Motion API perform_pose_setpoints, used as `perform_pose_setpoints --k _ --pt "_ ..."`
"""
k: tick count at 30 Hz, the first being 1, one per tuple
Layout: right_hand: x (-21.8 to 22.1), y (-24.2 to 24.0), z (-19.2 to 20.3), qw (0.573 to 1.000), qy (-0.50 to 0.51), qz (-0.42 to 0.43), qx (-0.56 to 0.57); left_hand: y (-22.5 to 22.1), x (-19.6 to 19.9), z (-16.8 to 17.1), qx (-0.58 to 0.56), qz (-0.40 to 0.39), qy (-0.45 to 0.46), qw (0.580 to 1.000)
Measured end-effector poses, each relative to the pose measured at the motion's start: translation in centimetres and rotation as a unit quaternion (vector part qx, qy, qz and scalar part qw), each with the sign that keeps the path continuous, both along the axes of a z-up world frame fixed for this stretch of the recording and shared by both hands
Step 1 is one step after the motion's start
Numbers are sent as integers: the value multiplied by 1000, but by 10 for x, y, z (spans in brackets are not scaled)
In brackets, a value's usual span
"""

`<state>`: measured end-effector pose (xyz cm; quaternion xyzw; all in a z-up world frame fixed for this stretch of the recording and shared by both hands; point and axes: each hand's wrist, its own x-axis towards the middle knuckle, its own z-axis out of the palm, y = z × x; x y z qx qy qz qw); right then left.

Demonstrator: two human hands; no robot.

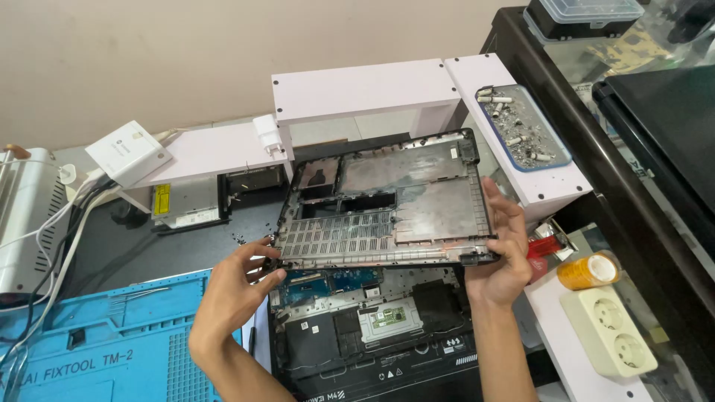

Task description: The recorder is disassembling a laptop and removing internal components like the hard drive and fan using a screwdriver.

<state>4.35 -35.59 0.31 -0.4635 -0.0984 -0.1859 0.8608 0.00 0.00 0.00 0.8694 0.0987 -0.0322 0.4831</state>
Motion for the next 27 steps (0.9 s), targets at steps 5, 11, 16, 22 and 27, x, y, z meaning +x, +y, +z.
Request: perform_pose_setpoints --k 5,11,16,22,27 --pt "-15 2 8 1000 3 5 9 0 -6 8 -24 9 -6 1000" --pt "-48 3 21 1000 2 13 -16 2 -25 39 -6 102 25 994" --pt "-69 5 21 997 55 35 28 8 -41 42 -53 124 -49 990" --pt "-64 -5 5 985 110 127 40 6 -66 46 22 135 32 990" --pt "-43 4 -11 947 239 204 -69 -1 -109 37 13 246 -16 969"
